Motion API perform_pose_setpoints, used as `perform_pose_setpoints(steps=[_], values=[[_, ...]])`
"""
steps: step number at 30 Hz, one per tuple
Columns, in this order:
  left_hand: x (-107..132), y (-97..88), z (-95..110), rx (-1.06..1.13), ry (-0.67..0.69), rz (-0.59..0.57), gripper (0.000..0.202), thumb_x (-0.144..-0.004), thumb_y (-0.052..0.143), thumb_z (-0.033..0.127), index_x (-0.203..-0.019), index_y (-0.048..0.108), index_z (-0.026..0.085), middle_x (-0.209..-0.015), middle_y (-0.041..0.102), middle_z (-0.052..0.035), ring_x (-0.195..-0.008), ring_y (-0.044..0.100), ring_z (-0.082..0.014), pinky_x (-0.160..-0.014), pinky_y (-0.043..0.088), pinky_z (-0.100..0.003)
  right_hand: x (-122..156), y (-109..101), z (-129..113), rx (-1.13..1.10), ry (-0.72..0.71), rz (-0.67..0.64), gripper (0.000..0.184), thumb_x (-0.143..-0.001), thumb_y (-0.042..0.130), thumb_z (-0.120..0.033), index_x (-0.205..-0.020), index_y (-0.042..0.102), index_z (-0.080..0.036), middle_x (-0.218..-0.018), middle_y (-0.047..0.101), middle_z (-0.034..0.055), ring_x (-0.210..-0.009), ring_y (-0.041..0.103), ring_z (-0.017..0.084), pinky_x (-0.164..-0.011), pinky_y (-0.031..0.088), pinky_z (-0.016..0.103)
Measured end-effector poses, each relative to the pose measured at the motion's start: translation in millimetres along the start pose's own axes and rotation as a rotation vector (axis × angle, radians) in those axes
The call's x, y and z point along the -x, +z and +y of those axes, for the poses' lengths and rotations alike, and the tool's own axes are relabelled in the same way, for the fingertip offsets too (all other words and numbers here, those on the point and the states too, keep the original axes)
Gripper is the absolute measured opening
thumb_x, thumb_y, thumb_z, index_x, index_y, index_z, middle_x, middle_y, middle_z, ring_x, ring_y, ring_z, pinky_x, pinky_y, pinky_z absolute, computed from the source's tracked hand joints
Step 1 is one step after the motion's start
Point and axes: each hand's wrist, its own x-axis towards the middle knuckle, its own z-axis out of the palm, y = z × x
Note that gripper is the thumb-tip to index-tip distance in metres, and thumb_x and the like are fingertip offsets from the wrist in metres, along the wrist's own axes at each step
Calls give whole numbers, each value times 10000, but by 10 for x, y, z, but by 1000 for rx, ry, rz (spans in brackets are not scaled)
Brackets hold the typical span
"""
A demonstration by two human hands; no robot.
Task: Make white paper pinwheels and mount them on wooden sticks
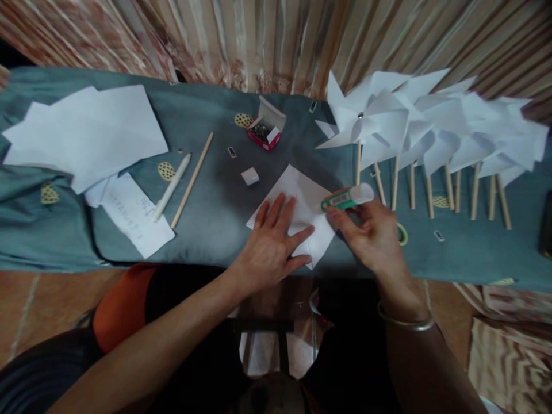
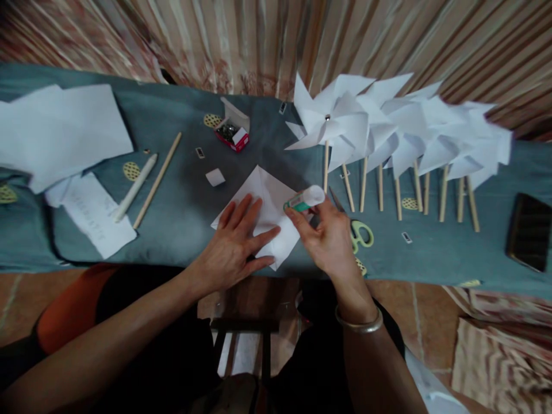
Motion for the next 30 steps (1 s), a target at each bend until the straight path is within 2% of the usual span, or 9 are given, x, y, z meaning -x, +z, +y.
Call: perform_pose_setpoints(steps=[4, 6, 10, 14, 18, 20, 25, 28, 30], values=[[2, -15, -6, -13, 1, 0, 520, -845, 559, 569, -1299, 566, 315, -1600, 220, -77, -1474, 130, -366, -1142, 197, -611, -55, -62, 116, -416, 91, 198, 212, -771, 725, -391, -875, 643, -226, -851, 712, 10, -814, 687, 177, -778, 569, 361], [3, -32, 2, -12, 6, 4, 514, -855, 548, 565, -1306, 560, 320, -1596, 229, -75, -1474, 134, -361, -1139, 204, -610, -71, -93, 155, -560, 142, 221, 189, -774, 724, -387, -837, 647, -226, -857, 708, 3, -811, 692, 165, -773, 583, 353], [3, -100, 34, -17, 30, 6, 541, -880, 507, 563, -1361, 507, 317, -1571, 281, -101, -1473, 136, -357, -1128, 211, -621, -69, -145, 204, -725, 208, 149, 201, -834, 658, -421, -818, 644, -222, -802, 694, -1, -729, 686, 144, -731, 606, 341], [-20, -229, -65, -60, 50, 110, 487, -931, 464, 484, -1357, 504, 252, -1495, 402, -129, -1430, 283, -306, -1136, 243, -573, -51, -150, 197, -903, 289, 172, 218, -818, 679, -439, -831, 657, -223, -783, 690, -11, -707, 672, 125, -742, 602, 309], [-98, -380, -381, -98, -116, 347, 467, -932, 498, 324, -1372, 461, 171, -1418, 478, -156, -1328, 420, -287, -1088, 358, -508, -37, -122, 117, -1024, 377, 134, 238, -747, 758, -425, -829, 705, -208, -769, 697, -12, -642, 637, 93, -658, 577, 222], [-149, -427, -547, -103, -215, 405, 493, -887, 569, 300, -1355, 474, 174, -1386, 506, -151, -1280, 461, -302, -1053, 403, -502, -31, -101, 63, -1062, 410, 90, 266, -716, 788, -423, -852, 727, -203, -763, 702, -13, -625, 627, 79, -623, 559, 186], [-244, -454, -747, -42, -336, 375, 391, -811, 642, 191, -1197, 610, 143, -1203, 631, -140, -1145, 561, -302, -1004, 455, -460, -35, -38, -24, -1151, 491, 65, 261, -617, 866, -356, -777, 724, -206, -730, 709, -30, -603, 638, 69, -559, 545, 146], [-263, -465, -706, 68, -358, 382, 288, -805, 627, 161, -1090, 672, 150, -1091, 679, -119, -1064, 606, -275, -965, 479, -425, -42, -19, -44, -1209, 530, 68, 283, -556, 898, -307, -731, 706, -195, -708, 716, -33, -608, 664, 81, -603, 572, 159], [-264, -464, -626, 230, -342, 403, 273, -805, 624, 171, -1071, 685, 172, -1071, 687, -91, -1023, 630, -239, -947, 492, -389, -41, -13, -62, -1240, 534, 49, 318, -525, 910, -280, -755, 708, -194, -730, 731, -25, -651, 692, 102, -665, 590, 185]])
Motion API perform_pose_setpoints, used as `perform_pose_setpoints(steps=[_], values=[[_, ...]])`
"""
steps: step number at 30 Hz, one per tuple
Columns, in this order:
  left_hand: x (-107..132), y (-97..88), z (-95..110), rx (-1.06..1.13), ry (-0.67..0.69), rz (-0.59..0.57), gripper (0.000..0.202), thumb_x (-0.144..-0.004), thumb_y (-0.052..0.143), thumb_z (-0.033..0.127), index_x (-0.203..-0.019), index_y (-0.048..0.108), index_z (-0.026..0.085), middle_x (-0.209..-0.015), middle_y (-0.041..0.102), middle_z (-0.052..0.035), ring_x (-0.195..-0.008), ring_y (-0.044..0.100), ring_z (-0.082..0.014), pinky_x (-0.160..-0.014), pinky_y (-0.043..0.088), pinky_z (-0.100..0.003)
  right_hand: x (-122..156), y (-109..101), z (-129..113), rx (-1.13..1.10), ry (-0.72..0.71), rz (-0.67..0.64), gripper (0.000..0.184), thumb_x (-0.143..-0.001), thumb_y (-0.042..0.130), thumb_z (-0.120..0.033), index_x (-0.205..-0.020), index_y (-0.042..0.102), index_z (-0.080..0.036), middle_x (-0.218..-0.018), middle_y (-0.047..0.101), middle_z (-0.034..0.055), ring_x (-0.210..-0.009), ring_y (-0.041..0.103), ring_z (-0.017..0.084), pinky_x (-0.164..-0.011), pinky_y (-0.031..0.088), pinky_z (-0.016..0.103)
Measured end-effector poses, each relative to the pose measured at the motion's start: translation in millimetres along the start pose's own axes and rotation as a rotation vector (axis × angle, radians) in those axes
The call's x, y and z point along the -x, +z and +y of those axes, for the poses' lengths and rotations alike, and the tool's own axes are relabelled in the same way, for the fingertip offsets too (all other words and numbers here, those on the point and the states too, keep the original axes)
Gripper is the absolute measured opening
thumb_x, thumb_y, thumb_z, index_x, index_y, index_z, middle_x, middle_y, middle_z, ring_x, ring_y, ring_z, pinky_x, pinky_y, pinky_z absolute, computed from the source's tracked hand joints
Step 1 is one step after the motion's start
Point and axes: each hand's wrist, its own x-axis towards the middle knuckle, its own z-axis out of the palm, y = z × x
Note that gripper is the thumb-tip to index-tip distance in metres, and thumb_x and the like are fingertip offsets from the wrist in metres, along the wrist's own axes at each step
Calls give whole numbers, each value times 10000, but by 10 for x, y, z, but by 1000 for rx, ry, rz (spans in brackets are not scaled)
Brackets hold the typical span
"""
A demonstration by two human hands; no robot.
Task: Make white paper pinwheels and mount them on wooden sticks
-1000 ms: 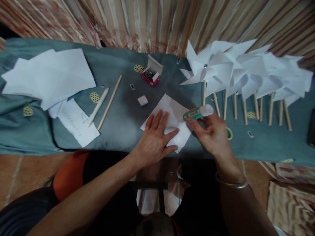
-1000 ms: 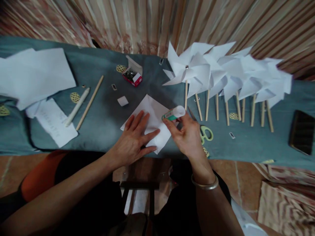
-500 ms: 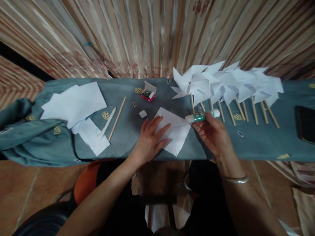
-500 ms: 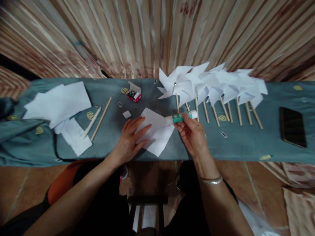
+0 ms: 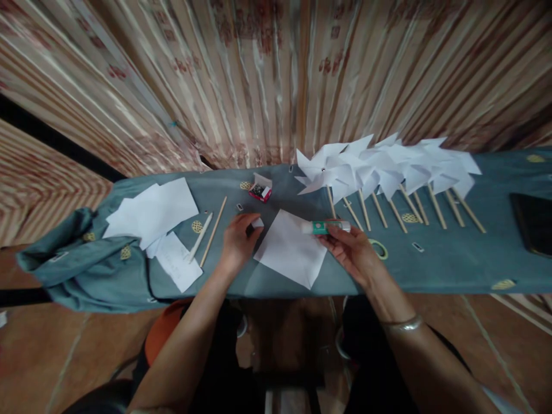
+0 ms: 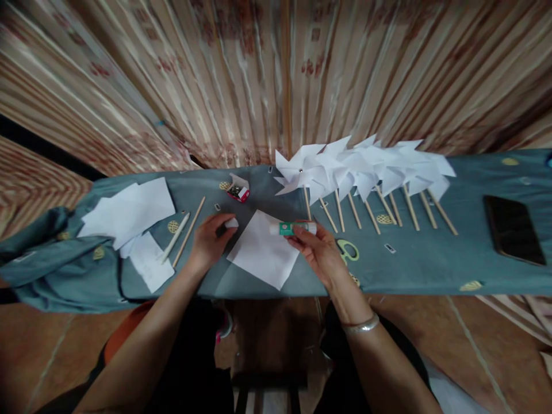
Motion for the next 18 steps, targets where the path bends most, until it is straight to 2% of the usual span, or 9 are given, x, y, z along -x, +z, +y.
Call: perform_pose_setpoints(steps=[3, 6, 11, 18], values=[[78, 51, 140, 290, -36, -63, 285, -794, 642, 228, -1072, 688, 189, -1078, 685, -68, -965, 652, -198, -888, 521, -340, 19, 33, 18, 6, 25, -50, 339, -509, 913, -259, -776, 713, -196, -775, 747, -12, -716, 717, 130, -739, 599, 229], [150, 117, 262, 451, -127, -123, 302, -752, 677, 242, -1046, 697, 179, -1074, 691, -74, -931, 662, -189, -856, 534, -325, 29, 65, 64, 52, 33, -97, 340, -519, 907, -269, -792, 718, -196, -797, 744, -9, -740, 715, 133, -759, 598, 246], [175, 172, 336, 551, -232, -146, 307, -713, 707, 224, -1016, 698, 173, -1056, 714, -72, -925, 672, -195, -895, 523, -349, 14, 76, 134, 124, 2, -99, 330, -554, 892, -304, -811, 714, -199, -788, 726, -13, -745, 699, 121, -788, 586, 256], [200, 181, 323, 587, -215, -127, 293, -707, 725, 252, -989, 708, 175, -1064, 714, -74, -940, 670, -198, -905, 522, -350, 6, 56, 167, 170, -15, -91, 329, -563, 886, -322, -817, 708, -213, -780, 706, -23, -740, 681, 116, -782, 572, 261]])
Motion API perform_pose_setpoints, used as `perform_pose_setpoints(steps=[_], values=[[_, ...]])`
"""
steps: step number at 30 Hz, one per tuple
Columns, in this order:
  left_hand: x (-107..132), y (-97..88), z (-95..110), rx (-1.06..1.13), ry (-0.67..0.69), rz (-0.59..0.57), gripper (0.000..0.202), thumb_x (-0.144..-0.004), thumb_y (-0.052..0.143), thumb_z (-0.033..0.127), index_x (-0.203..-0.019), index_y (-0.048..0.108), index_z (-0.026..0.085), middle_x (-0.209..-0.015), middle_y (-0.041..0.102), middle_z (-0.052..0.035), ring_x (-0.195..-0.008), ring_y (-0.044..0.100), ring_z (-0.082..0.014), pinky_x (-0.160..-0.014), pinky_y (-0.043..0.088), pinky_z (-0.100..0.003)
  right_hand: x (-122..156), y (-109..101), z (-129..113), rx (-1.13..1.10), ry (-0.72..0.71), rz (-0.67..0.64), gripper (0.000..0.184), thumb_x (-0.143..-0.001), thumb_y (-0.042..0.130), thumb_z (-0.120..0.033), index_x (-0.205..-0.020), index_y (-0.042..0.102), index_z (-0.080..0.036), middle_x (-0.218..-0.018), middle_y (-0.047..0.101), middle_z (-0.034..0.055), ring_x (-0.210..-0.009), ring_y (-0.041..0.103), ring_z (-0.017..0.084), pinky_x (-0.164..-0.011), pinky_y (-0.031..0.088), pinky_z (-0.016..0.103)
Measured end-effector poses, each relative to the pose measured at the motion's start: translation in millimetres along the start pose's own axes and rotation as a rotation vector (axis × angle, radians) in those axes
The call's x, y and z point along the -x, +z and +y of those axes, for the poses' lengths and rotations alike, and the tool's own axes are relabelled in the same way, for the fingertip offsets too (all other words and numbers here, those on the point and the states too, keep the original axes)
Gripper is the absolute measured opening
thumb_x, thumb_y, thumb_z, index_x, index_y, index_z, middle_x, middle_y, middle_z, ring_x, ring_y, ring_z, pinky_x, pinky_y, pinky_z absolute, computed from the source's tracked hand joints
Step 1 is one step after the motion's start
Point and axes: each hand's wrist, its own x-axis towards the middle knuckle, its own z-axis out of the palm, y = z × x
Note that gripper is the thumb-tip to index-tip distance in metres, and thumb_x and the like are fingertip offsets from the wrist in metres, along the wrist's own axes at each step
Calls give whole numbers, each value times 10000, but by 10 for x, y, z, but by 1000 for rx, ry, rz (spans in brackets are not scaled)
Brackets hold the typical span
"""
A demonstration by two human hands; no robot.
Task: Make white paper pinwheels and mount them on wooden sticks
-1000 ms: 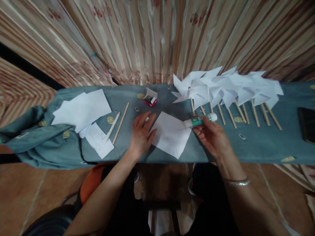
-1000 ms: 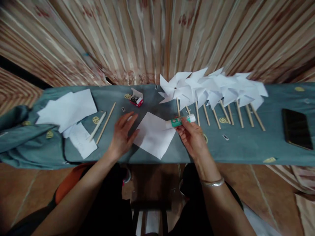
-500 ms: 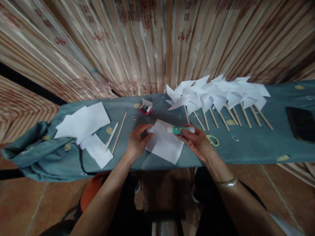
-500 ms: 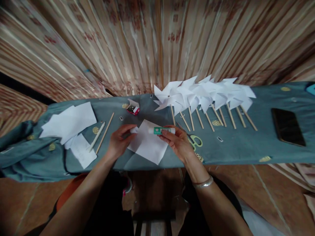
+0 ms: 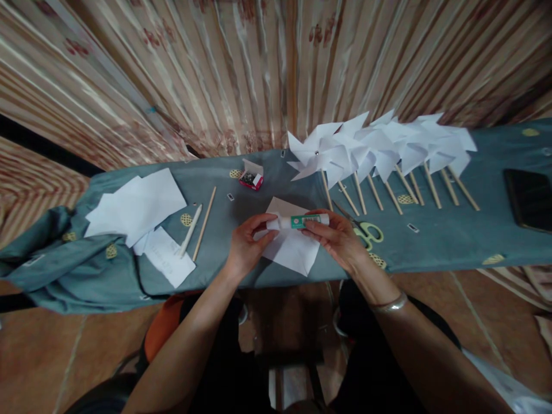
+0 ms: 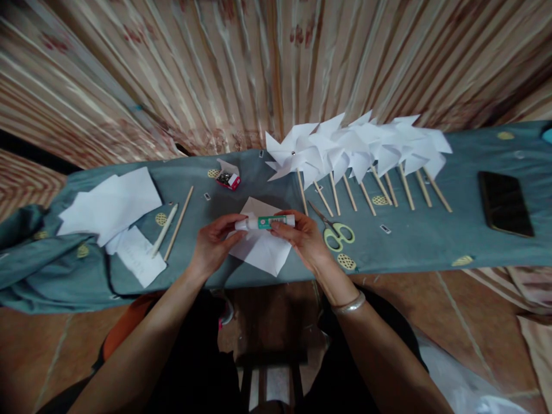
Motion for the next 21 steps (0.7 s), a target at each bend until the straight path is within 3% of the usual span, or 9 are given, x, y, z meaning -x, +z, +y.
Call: perform_pose_setpoints(steps=[11, 21], values=[[24, -8, 1, -10, 18, -29, 290, -724, 726, 253, -1003, 709, 179, -1056, 710, -72, -950, 669, -199, -915, 517, -350, 13, 21, 4, 23, 27, 4, 367, -551, 891, -319, -838, 697, -199, -799, 703, -4, -734, 670, 136, -791, 574, 306], [58, -5, 35, -27, 37, -49, 270, -737, 725, 267, -995, 714, 188, -1075, 712, -73, -964, 669, -204, -925, 512, -348, 38, 58, -37, 48, 46, -1, 353, -538, 895, -352, -785, 701, -191, -739, 717, -5, -654, 677, 110, -665, 571, 225]])
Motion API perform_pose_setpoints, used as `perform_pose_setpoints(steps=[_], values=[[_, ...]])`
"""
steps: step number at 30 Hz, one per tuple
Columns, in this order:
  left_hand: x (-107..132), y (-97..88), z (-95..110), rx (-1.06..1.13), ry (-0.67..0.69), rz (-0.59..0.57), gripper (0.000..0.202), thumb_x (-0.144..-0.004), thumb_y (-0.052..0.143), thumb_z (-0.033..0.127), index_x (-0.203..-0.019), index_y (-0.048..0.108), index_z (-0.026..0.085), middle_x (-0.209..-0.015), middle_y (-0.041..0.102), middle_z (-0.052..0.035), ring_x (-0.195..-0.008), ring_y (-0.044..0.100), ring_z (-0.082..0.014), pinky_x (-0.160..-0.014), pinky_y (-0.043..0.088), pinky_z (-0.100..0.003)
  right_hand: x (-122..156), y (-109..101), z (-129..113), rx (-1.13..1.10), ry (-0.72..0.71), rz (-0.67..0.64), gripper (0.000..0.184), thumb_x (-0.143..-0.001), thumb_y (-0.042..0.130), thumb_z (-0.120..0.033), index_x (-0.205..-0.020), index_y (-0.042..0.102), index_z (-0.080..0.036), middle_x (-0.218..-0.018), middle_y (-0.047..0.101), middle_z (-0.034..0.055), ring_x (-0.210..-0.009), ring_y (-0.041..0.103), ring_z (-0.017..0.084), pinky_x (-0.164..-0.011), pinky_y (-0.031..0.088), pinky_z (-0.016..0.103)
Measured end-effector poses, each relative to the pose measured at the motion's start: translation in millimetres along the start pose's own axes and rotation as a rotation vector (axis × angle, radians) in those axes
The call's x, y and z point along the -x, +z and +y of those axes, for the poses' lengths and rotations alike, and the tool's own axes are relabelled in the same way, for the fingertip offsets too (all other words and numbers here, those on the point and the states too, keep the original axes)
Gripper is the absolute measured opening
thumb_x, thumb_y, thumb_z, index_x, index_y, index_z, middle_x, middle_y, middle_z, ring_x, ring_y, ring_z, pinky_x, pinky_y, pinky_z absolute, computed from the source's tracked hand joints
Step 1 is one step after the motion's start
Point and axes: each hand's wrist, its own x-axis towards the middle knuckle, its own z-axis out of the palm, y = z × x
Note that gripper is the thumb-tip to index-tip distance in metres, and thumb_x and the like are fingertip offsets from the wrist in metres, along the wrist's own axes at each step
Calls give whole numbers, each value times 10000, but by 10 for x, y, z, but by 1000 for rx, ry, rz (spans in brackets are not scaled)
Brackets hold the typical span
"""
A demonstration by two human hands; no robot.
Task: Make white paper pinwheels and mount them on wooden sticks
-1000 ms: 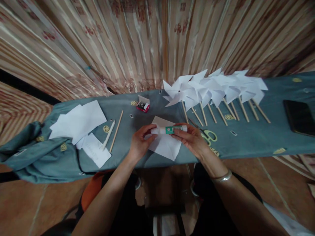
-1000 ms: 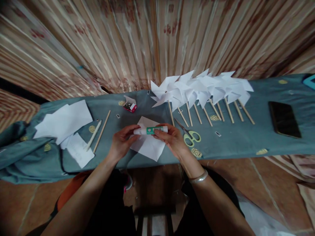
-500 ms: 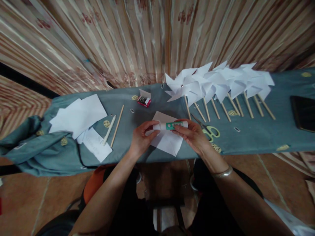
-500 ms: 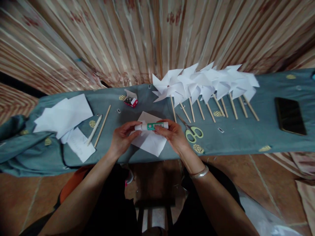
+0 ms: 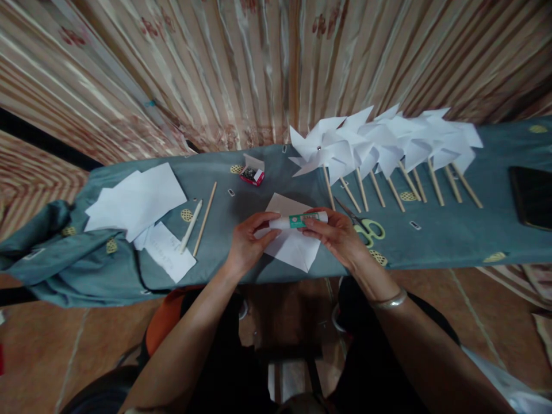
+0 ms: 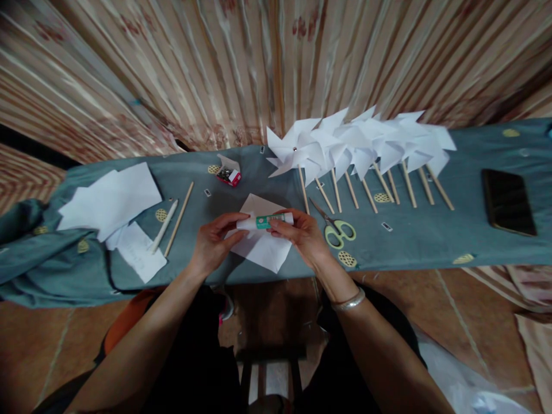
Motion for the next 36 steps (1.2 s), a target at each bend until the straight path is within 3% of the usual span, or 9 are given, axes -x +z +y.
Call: perform_pose_setpoints(steps=[14, 21, 24, 28, 31, 34, 36], values=[[73, -30, 23, -156, 100, -24, 241, -775, 687, 250, -1012, 709, 204, -1029, 719, -59, -953, 667, -201, -896, 510, -336, -36, 45, 87, 61, 41, -9, 408, -519, 887, -433, -767, 682, -183, -678, 722, -4, -599, 689, 121, -564, 559, 208], [76, -52, 8, -194, 111, -48, 234, -764, 702, 274, -989, 730, 216, -1007, 730, -57, -948, 665, -204, -883, 508, -339, -45, 80, 119, 152, 14, -45, 436, -561, 852, -488, -815, 670, -185, -688, 723, 8, -630, 696, 145, -587, 563, 248], [46, -156, -40, -175, 34, 32, 278, -739, 714, 318, -989, 725, 196, -1012, 729, -66, -927, 667, -213, -837, 519, -328, -45, -11, 96, 244, -103, -13, 455, -628, 812, -502, -927, 665, -193, -738, 738, 28, -629, 688, 154, -570, 540, 261], [-29, -426, -180, -234, -51, 240, 343, -749, 684, 371, -1026, 702, 169, -982, 728, -72, -849, 668, -210, -795, 523, -329, 17, -206, 82, 524, -300, 45, 301, -768, 710, -473, -903, 688, -205, -824, 742, 44, -704, 680, 172, -662, 537, 311], [-78, -614, -282, -441, -15, 325, 316, -762, 654, 357, -1009, 705, 167, -972, 718, -76, -849, 651, -226, -832, 507, -366, 117, -309, 106, 868, -455, 9, 189, -859, 618, -383, -937, 708, -236, -927, 739, 41, -834, 680, 204, -799, 536, 374], [-79, -692, -288, -607, 85, 308, 278, -766, 646, 323, -1002, 698, 185, -1031, 702, -80, -1014, 613, -272, -967, 446, -438, 219, -342, 139, 1128, -624, -86, 209, -909, 537, -305, -1020, 700, -236, -1051, 722, 64, -1003, 653, 237, -937, 503, 433], [-31, -659, -227, -674, 179, 284, 356, -748, 685, 314, -1085, 670, 203, -1163, 662, -89, -1156, 547, -309, -1048, 375, -498, 274, -340, 151, 1231, -682, -136, 241, -928, 497, -270, -1065, 688, -215, -1124, 702, 89, -1083, 624, 248, -985, 481, 452]])
